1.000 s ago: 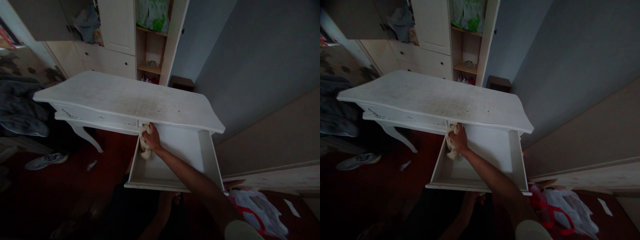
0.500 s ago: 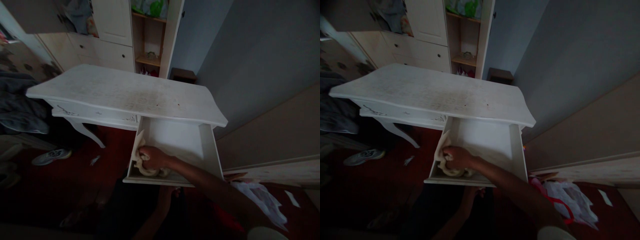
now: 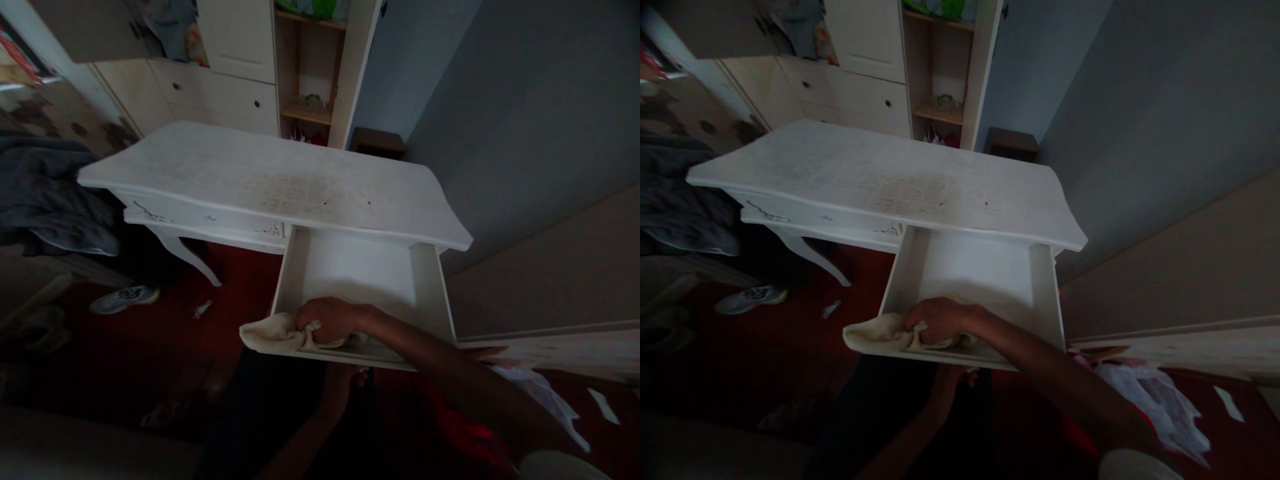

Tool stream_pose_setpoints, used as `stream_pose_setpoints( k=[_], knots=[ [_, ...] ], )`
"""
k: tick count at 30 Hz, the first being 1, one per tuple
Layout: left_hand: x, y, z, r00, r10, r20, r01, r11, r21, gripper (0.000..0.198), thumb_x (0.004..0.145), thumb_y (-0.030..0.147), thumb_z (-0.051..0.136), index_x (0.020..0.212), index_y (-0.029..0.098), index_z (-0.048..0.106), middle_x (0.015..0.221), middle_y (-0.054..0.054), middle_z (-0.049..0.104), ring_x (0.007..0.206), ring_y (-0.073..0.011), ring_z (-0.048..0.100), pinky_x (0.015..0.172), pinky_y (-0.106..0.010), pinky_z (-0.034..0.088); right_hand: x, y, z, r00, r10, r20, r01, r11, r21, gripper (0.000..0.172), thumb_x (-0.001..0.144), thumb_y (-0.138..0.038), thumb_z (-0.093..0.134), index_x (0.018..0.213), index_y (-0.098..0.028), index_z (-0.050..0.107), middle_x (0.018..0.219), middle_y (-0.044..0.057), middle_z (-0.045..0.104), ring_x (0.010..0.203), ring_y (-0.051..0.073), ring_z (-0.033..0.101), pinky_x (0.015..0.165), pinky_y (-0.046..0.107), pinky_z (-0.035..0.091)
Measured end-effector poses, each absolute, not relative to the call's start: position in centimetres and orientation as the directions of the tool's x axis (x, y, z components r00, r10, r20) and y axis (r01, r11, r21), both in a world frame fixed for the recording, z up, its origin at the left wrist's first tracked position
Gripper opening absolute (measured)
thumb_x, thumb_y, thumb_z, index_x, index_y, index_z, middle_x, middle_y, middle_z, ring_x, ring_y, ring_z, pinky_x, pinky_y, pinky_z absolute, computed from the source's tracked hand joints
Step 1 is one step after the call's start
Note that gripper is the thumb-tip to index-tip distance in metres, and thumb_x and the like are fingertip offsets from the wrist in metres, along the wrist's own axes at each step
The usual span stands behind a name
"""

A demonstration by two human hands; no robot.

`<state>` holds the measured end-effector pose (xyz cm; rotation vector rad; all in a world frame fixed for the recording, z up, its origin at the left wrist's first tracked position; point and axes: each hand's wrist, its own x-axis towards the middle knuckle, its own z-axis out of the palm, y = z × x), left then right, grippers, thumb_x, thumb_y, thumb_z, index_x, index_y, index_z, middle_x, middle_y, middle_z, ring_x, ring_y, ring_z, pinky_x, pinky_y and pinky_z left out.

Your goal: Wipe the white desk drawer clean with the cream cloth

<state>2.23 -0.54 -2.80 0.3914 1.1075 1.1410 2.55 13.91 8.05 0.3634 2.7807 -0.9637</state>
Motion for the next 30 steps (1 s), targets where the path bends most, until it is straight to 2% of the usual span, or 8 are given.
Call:
stream_pose_setpoints(
  k=[6,10,15,18,20,22,25,30],
  knots=[
    [2.8,-0.6,-4.1,-0.025,0.866,-0.500,-0.555,0.404,0.727,0.031,0.056,0.045,0.067,0.060,0.015,0.064,0.056,-0.005,0.063,0.050,-0.0157,0.054,0.048,-0.028,0.039,5.4,13.5,9.8,-0.883,0.382,-0.272,0.466,0.785,-0.409,0.035,0.077,-0.020,0.065,0.112,-0.021,0.070,0.131,0.010,0.062,0.113,0.026,0.061,0.092,0.037,0.049],
    [2.7,-0.6,-4.2,-0.003,0.879,-0.477,-0.553,0.396,0.733,0.028,0.058,0.042,0.067,0.062,0.015,0.065,0.060,-0.005,0.065,0.052,-0.0160,0.056,0.050,-0.028,0.041,6.0,13.8,10.4,-0.809,0.569,-0.148,0.587,0.778,-0.224,0.040,0.083,-0.031,0.064,0.118,-0.012,0.064,0.135,0.018,0.058,0.121,0.031,0.055,0.101,0.044,0.045],
    [2.6,-0.5,-3.7,-0.013,0.873,-0.488,-0.534,0.407,0.741,0.029,0.057,0.043,0.066,0.062,0.014,0.065,0.058,-0.005,0.064,0.050,-0.0148,0.054,0.048,-0.027,0.039,4.9,14.2,9.9,-0.904,0.421,-0.078,0.428,0.886,-0.178,0.072,0.086,-0.035,0.067,0.149,-0.015,0.039,0.158,0.018,0.035,0.146,0.030,0.029,0.120,0.049,0.018],
    [2.5,-0.3,-3.5,-0.001,0.876,-0.482,-0.520,0.411,0.749,0.030,0.057,0.043,0.065,0.063,0.014,0.066,0.058,-0.006,0.065,0.049,-0.0147,0.053,0.050,-0.028,0.041,3.5,14.2,9.0,-0.929,0.332,-0.164,0.354,0.925,-0.137,0.078,0.081,-0.039,0.072,0.149,-0.018,0.040,0.156,0.017,0.038,0.146,0.033,0.029,0.118,0.053,0.017],
    [2.4,-0.3,-3.5,-0.008,0.880,-0.474,-0.522,0.401,0.753,0.029,0.058,0.042,0.064,0.064,0.014,0.067,0.061,-0.006,0.066,0.051,-0.0152,0.055,0.050,-0.028,0.041,2.6,14.2,8.4,-0.944,0.259,-0.203,0.286,0.951,-0.117,0.071,0.081,-0.032,0.073,0.145,-0.019,0.045,0.149,0.016,0.048,0.138,0.032,0.041,0.113,0.051,0.027],
    [2.5,-0.4,-3.7,-0.011,0.883,-0.470,-0.509,0.399,0.763,0.028,0.059,0.041,0.064,0.064,0.013,0.067,0.059,-0.006,0.066,0.050,-0.0151,0.054,0.049,-0.028,0.040,1.9,14.3,8.0,-0.956,0.203,-0.212,0.227,0.970,-0.091,0.049,0.087,-0.020,0.064,0.136,-0.019,0.055,0.130,0.013,0.064,0.121,0.026,0.056,0.101,0.045,0.039],
    [2.6,-0.6,-4.3,-0.008,0.887,-0.461,-0.497,0.396,0.772,0.028,0.061,0.041,0.064,0.065,0.013,0.067,0.058,-0.005,0.065,0.050,-0.0150,0.054,0.050,-0.028,0.040,1.7,14.7,8.4,-0.959,0.200,-0.202,0.210,0.977,-0.027,0.025,0.094,-0.013,0.052,0.111,-0.019,0.068,0.099,0.008,0.071,0.096,0.022,0.063,0.083,0.037,0.045],
    [2.6,-0.7,-4.7,0.014,0.894,-0.447,-0.507,0.392,0.768,0.031,0.062,0.044,0.066,0.065,0.014,0.067,0.059,-0.005,0.065,0.051,-0.0143,0.054,0.051,-0.028,0.041,3.7,16.1,12.7,-0.944,0.329,0.018,0.329,0.944,0.015,0.026,0.094,-0.014,0.052,0.113,-0.020,0.069,0.107,0.011,0.067,0.093,0.021,0.059,0.079,0.035,0.043]
  ],
)
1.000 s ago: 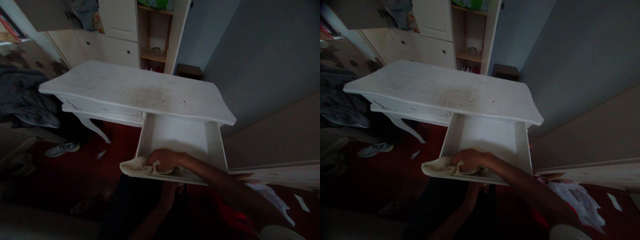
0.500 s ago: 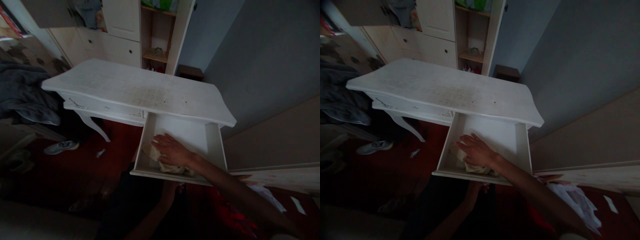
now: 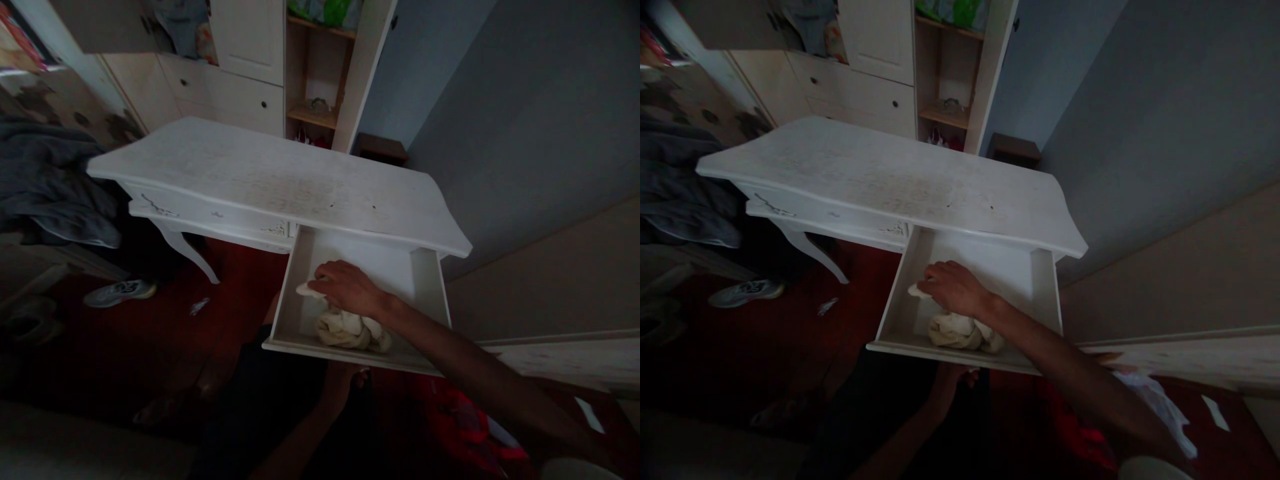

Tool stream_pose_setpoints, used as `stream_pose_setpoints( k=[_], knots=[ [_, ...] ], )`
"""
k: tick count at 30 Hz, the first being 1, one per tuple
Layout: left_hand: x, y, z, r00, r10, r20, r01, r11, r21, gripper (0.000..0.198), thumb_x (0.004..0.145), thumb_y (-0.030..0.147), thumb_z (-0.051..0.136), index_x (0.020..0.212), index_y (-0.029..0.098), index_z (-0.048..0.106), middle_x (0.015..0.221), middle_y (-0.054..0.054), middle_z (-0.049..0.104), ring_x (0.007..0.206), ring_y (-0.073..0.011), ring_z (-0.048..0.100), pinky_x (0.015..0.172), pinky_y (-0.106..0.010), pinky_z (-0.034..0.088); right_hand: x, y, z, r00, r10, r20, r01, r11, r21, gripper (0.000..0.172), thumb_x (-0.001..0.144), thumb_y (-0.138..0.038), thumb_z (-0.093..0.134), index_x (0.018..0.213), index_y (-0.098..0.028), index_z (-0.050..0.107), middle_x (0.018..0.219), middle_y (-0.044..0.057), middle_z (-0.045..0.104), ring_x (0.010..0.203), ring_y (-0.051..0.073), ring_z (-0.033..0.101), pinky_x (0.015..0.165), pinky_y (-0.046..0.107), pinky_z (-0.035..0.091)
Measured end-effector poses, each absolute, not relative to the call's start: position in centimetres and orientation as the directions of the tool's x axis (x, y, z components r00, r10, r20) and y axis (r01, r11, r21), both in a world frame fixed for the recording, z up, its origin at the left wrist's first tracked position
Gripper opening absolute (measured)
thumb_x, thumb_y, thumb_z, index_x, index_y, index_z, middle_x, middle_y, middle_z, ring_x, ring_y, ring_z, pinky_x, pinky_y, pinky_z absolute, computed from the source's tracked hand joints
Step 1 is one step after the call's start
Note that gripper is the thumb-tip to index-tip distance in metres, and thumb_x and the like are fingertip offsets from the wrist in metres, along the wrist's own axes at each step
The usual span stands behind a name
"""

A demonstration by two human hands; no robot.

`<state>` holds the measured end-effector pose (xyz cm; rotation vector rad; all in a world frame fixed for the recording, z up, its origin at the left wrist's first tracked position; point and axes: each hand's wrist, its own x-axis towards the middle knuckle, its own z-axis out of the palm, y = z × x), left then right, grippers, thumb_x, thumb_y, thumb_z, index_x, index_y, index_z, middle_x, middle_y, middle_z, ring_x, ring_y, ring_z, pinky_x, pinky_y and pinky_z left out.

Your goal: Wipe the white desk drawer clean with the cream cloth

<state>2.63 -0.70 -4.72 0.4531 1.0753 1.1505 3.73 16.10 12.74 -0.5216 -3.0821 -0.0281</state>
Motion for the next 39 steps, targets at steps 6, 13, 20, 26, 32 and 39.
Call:
stream_pose_setpoints(
  k=[6,13,20,26,32,39],
  knots=[
    [2.6,-0.5,-4.0,0.030,0.877,-0.479,-0.544,0.416,0.729,0.031,0.059,0.044,0.069,0.064,0.014,0.066,0.061,-0.006,0.066,0.052,-0.0149,0.055,0.050,-0.027,0.041,8.9,15.0,17.2,-0.970,0.243,-0.028,0.244,0.954,-0.173,0.021,0.082,-0.013,0.064,0.100,-0.019,0.072,0.118,0.012,0.065,0.111,0.025,0.055,0.099,0.044,0.041],
    [2.8,-0.7,-4.7,-0.005,0.893,-0.451,-0.548,0.375,0.748,0.027,0.063,0.041,0.068,0.067,0.013,0.066,0.059,-0.004,0.065,0.050,-0.0134,0.054,0.050,-0.027,0.040,11.4,11.9,13.9,-0.832,0.384,-0.399,0.519,0.794,-0.318,0.086,0.083,-0.046,0.067,0.154,-0.014,0.031,0.159,0.021,0.032,0.144,0.035,0.033,0.113,0.054,0.031],
    [2.5,-0.5,-3.8,-0.012,0.890,-0.456,-0.575,0.367,0.731,0.027,0.058,0.040,0.066,0.065,0.014,0.065,0.059,-0.005,0.066,0.051,-0.0156,0.057,0.048,-0.027,0.041,10.3,12.9,11.8,-0.762,0.452,-0.464,0.614,0.732,-0.296,0.087,0.085,-0.040,0.064,0.158,-0.020,0.021,0.164,0.017,0.020,0.148,0.040,0.022,0.113,0.057,0.029],
    [2.4,-0.5,-3.0,0.003,0.879,-0.477,-0.551,0.400,0.732,0.027,0.058,0.041,0.063,0.059,0.014,0.065,0.055,-0.005,0.064,0.047,-0.0139,0.053,0.049,-0.028,0.040,10.1,12.7,7.9,-0.730,0.624,-0.278,0.672,0.729,-0.127,0.089,0.076,-0.040,0.072,0.153,-0.021,0.030,0.160,0.017,0.030,0.142,0.039,0.033,0.108,0.052,0.037],
    [2.5,-0.6,-2.9,-0.020,0.870,-0.492,-0.553,0.400,0.731,0.025,0.058,0.040,0.061,0.060,0.015,0.066,0.053,-0.004,0.063,0.047,-0.0141,0.053,0.050,-0.028,0.040,9.6,16.2,7.6,-0.591,0.806,-0.031,0.803,0.592,0.063,0.065,0.077,-0.038,0.071,0.134,-0.012,0.052,0.157,0.024,0.032,0.138,0.039,0.038,0.104,0.054,0.035],
    [2.6,-0.8,-2.9,-0.016,0.861,-0.508,-0.586,0.404,0.703,0.029,0.058,0.042,0.065,0.064,0.015,0.065,0.057,-0.004,0.064,0.049,-0.0147,0.054,0.050,-0.029,0.042,7.1,20.6,7.4,-0.604,0.788,0.119,0.797,0.600,0.072,0.056,0.081,-0.035,0.066,0.129,-0.008,0.055,0.149,0.024,0.045,0.134,0.037,0.041,0.105,0.049,0.032]
  ],
)
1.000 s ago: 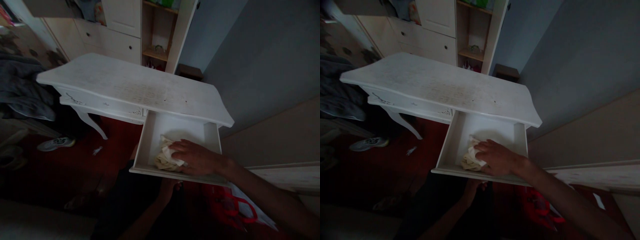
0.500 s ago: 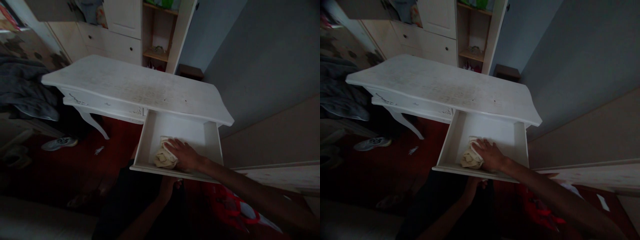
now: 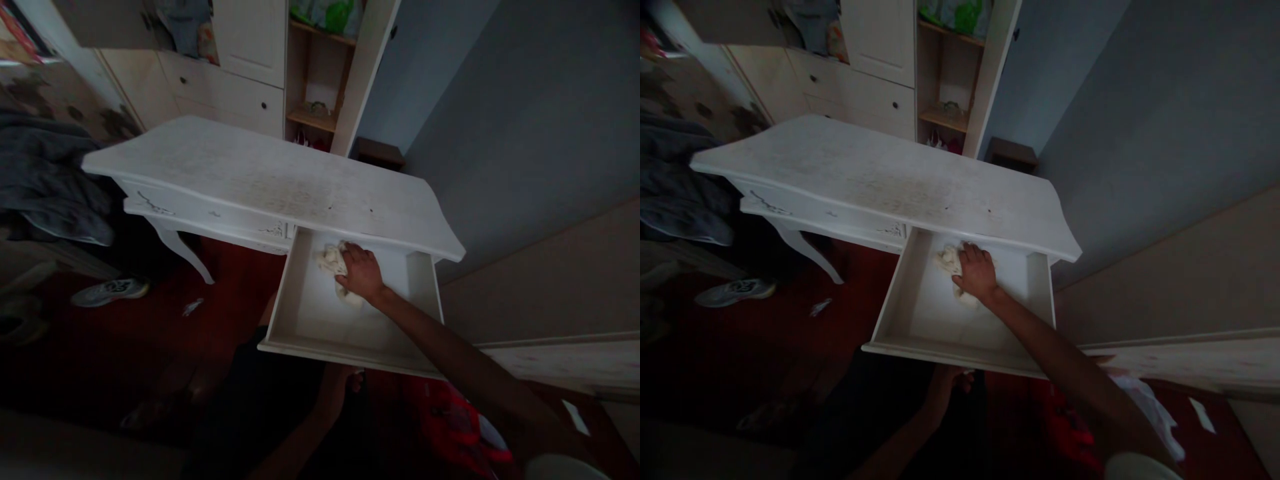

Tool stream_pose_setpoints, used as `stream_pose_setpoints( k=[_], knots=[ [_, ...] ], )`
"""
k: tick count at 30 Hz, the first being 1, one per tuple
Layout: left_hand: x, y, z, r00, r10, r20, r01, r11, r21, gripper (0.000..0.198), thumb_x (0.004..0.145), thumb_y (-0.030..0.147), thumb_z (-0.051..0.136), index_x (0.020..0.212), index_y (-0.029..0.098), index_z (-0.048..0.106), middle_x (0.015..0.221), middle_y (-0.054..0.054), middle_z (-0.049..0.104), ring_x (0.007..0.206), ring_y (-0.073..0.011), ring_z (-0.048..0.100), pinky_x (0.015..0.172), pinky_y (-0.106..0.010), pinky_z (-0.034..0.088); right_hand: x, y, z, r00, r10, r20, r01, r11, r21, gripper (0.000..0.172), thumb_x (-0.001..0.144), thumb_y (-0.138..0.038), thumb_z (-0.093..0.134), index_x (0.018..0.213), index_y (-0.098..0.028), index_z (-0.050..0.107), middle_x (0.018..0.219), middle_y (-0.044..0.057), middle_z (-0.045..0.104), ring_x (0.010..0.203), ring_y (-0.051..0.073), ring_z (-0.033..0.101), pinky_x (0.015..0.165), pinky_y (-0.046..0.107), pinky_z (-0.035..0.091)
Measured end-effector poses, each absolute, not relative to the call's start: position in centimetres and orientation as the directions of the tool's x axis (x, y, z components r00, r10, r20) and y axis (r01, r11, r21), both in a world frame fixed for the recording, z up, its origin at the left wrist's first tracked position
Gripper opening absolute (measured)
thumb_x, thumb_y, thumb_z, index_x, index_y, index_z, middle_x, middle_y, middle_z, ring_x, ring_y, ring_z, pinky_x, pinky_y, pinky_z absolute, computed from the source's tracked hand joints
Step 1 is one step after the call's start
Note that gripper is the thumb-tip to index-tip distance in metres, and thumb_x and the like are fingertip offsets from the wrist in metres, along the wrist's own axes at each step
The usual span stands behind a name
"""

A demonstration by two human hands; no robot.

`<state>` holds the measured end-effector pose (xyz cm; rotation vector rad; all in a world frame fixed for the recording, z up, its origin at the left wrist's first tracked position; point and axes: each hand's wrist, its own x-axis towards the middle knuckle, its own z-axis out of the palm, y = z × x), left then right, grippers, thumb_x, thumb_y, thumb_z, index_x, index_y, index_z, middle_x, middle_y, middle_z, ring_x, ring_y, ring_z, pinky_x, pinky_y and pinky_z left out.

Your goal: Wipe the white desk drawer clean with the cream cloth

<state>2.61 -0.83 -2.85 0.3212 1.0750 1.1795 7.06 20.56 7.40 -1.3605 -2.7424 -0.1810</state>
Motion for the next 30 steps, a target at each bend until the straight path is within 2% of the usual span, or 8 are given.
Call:
stream_pose_setpoints(
  k=[4,7,12,18,24,30],
  knots=[
    [2.5,-0.9,-2.8,-0.018,0.864,-0.503,-0.577,0.402,0.711,0.029,0.060,0.042,0.063,0.065,0.014,0.066,0.056,-0.004,0.064,0.048,-0.0144,0.054,0.051,-0.029,0.041,4.3,21.0,7.2,-0.669,0.739,0.082,0.743,0.663,0.089,0.065,0.084,-0.032,0.064,0.143,-0.015,0.044,0.154,0.018,0.040,0.130,0.038,0.043,0.103,0.049,0.035],
    [2.7,-0.9,-3.1,-0.037,0.853,-0.521,-0.570,0.410,0.712,0.030,0.058,0.044,0.064,0.064,0.014,0.066,0.056,-0.005,0.064,0.048,-0.0151,0.054,0.049,-0.029,0.041,2.4,21.5,7.4,-0.687,0.722,0.080,0.726,0.677,0.119,0.065,0.087,-0.031,0.061,0.148,-0.020,0.040,0.154,0.015,0.041,0.129,0.038,0.043,0.104,0.050,0.035],
    [2.8,-0.9,-3.8,-0.036,0.859,-0.511,-0.533,0.416,0.737,0.028,0.063,0.044,0.065,0.061,0.015,0.064,0.056,-0.004,0.063,0.049,-0.0144,0.053,0.052,-0.030,0.042,1.6,22.6,7.9,-0.741,0.668,0.070,0.670,0.728,0.144,0.061,0.088,-0.027,0.059,0.146,-0.020,0.041,0.152,0.013,0.043,0.127,0.035,0.045,0.104,0.048,0.036],
    [2.4,-1.0,-3.4,-0.029,0.865,-0.500,-0.529,0.411,0.742,0.038,0.062,0.054,0.068,0.060,0.016,0.065,0.057,-0.004,0.064,0.049,-0.0153,0.054,0.056,-0.032,0.043,4.9,23.4,8.1,-0.731,0.681,0.043,0.677,0.715,0.177,0.056,0.087,-0.026,0.062,0.141,-0.019,0.049,0.148,0.014,0.048,0.123,0.034,0.049,0.101,0.047,0.039],
    [2.5,-0.9,-3.5,-0.012,0.856,-0.516,-0.533,0.431,0.728,0.038,0.061,0.052,0.069,0.061,0.015,0.067,0.055,-0.005,0.064,0.048,-0.0153,0.054,0.055,-0.031,0.042,10.3,23.4,7.6,-0.594,0.801,0.074,0.801,0.579,0.152,0.055,0.087,-0.028,0.059,0.140,-0.017,0.050,0.143,0.013,0.054,0.120,0.031,0.053,0.100,0.042,0.041],
    [2.7,-0.6,-4.0,0.001,0.859,-0.512,-0.540,0.432,0.723,0.038,0.061,0.053,0.073,0.062,0.015,0.066,0.055,-0.004,0.062,0.048,-0.0152,0.054,0.052,-0.030,0.042,14.1,22.3,8.1,-0.368,0.925,0.092,0.908,0.337,0.250,0.052,0.086,-0.028,0.058,0.135,-0.013,0.051,0.135,0.019,0.058,0.112,0.032,0.058,0.090,0.039,0.046]
  ],
)
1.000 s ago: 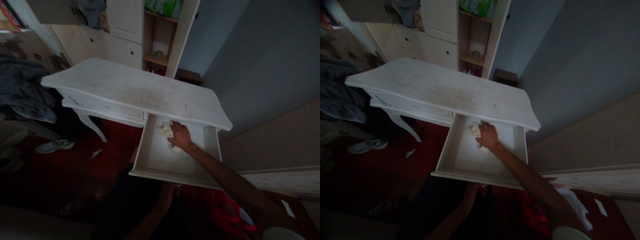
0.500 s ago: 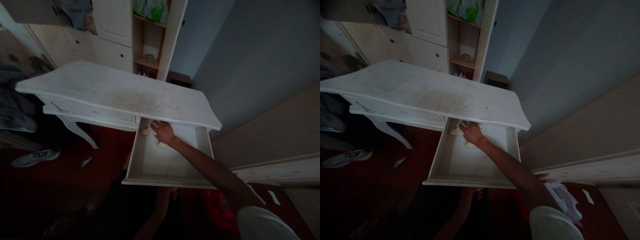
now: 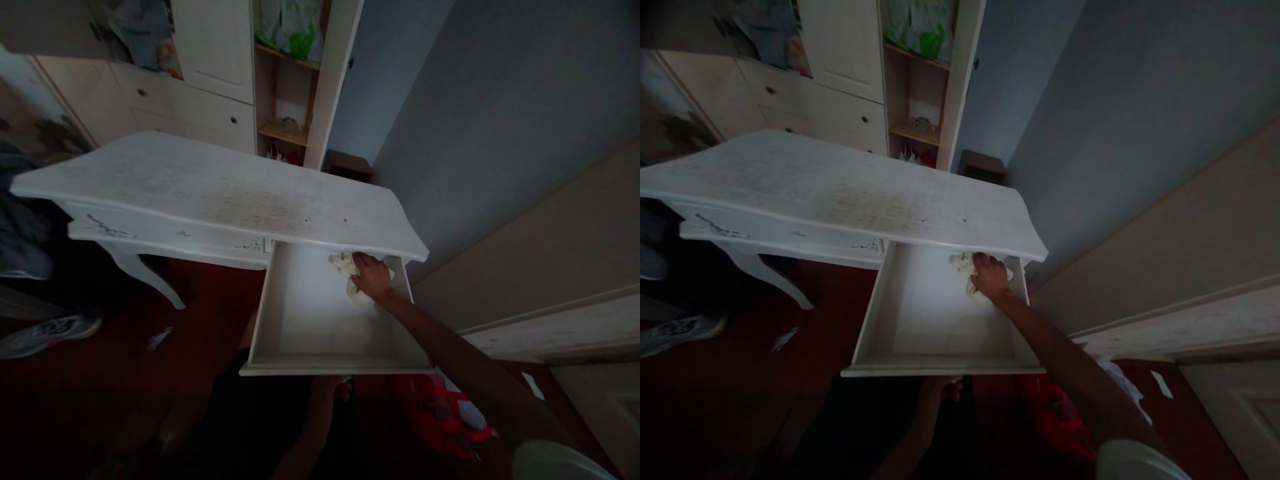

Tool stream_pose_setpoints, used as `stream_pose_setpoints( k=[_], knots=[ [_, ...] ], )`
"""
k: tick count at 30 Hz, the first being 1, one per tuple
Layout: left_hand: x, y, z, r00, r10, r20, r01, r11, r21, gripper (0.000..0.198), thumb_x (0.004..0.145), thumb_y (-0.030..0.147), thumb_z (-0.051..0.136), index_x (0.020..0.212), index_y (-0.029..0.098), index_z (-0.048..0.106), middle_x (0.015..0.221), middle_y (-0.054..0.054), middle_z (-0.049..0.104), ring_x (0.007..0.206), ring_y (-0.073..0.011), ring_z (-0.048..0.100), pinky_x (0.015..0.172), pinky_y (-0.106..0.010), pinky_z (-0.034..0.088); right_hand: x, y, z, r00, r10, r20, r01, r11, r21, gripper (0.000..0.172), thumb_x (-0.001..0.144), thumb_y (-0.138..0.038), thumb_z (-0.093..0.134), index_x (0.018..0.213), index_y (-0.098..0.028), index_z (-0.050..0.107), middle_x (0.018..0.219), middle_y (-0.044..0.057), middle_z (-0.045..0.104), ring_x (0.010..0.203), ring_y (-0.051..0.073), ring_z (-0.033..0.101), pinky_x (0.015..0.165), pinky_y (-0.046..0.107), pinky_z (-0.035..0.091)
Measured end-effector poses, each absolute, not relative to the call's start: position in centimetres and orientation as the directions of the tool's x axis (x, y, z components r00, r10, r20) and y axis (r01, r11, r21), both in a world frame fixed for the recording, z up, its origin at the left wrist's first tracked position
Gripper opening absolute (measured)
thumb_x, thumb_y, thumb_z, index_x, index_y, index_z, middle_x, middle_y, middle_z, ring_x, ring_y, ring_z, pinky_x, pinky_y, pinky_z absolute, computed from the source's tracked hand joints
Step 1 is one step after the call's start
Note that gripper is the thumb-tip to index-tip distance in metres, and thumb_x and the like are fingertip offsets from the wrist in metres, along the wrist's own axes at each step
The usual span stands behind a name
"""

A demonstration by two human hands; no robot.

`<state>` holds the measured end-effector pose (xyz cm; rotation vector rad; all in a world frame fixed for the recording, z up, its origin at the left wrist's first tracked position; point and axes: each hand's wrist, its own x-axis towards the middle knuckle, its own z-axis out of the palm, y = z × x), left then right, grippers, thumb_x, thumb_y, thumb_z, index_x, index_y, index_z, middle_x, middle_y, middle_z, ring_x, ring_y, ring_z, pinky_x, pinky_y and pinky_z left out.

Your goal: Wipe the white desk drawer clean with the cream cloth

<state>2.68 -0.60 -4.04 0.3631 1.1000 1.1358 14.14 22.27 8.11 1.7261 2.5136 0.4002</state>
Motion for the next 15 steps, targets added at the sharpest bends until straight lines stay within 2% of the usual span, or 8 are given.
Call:
stream_pose_setpoints(
  k=[4,8,12,15],
  knots=[
    [2.4,-0.3,-3.5,0.013,0.859,-0.512,-0.559,0.431,0.708,0.041,0.055,0.054,0.073,0.063,0.014,0.067,0.056,-0.005,0.064,0.045,-0.0134,0.052,0.048,-0.028,0.041,14.9,21.8,8.9,-0.239,0.968,0.080,0.936,0.207,0.285,0.045,0.088,-0.024,0.056,0.131,-0.011,0.053,0.126,0.022,0.061,0.105,0.031,0.062,0.084,0.038,0.047],
    [2.2,0.0,-3.5,0.055,0.856,-0.514,-0.558,0.453,0.695,0.042,0.053,0.053,0.074,0.064,0.013,0.069,0.057,-0.006,0.065,0.044,-0.0134,0.053,0.048,-0.028,0.042,14.5,21.6,9.5,-0.156,0.986,0.062,0.953,0.133,0.273,0.038,0.091,-0.018,0.049,0.126,-0.004,0.056,0.117,0.027,0.064,0.099,0.032,0.067,0.078,0.038,0.048],
    [2.3,0.4,-4.2,0.102,0.826,-0.554,-0.540,0.513,0.667,0.043,0.047,0.053,0.077,0.060,0.013,0.067,0.050,-0.004,0.062,0.040,-0.0133,0.052,0.045,-0.028,0.040,14.0,21.6,10.2,-0.060,0.996,-0.072,0.954,0.079,0.289,0.038,0.091,-0.014,0.044,0.122,0.000,0.060,0.116,0.031,0.065,0.101,0.035,0.069,0.078,0.040,0.051],
    [2.3,0.3,-4.1,0.079,0.836,-0.542,-0.559,0.488,0.671,0.042,0.049,0.052,0.078,0.062,0.013,0.068,0.051,-0.004,0.063,0.040,-0.0131,0.052,0.045,-0.028,0.040,13.9,21.3,10.7,-0.033,0.981,-0.191,0.947,0.092,0.309,0.035,0.087,-0.017,0.050,0.114,-0.004,0.067,0.112,0.027,0.070,0.101,0.035,0.070,0.078,0.040,0.054]
  ],
)
